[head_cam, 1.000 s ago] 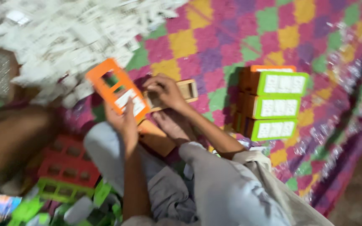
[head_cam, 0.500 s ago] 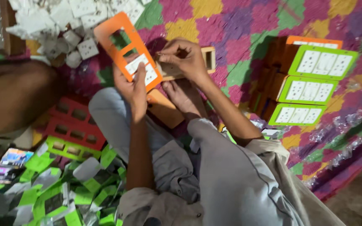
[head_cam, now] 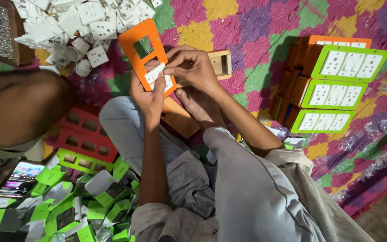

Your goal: The person assembles electrical socket units by inserting white socket modules into colored plastic frames and securing them with screws. The person handles green and orange frames, places modules into the frame slots, and tightens screws to fix the modules in place.

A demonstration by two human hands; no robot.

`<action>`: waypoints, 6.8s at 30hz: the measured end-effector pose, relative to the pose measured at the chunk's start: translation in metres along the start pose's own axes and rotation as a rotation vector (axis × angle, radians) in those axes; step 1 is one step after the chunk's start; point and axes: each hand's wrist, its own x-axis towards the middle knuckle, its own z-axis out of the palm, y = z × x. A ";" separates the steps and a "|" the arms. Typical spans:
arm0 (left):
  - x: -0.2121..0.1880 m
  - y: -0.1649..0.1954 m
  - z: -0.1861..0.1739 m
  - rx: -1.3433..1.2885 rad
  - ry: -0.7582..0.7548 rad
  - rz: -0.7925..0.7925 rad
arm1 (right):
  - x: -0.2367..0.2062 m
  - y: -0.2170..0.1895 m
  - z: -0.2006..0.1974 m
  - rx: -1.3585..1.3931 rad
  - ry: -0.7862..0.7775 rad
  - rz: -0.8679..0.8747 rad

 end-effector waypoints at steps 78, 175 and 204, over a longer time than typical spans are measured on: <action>-0.002 0.002 -0.014 -0.057 -0.028 -0.049 | -0.009 0.010 0.006 0.183 0.000 0.030; 0.004 0.031 -0.003 0.288 0.095 0.002 | -0.021 -0.032 0.049 -0.745 0.192 -0.382; 0.013 -0.002 -0.041 -0.125 0.358 -0.081 | 0.042 -0.016 0.006 -0.893 -0.054 -0.375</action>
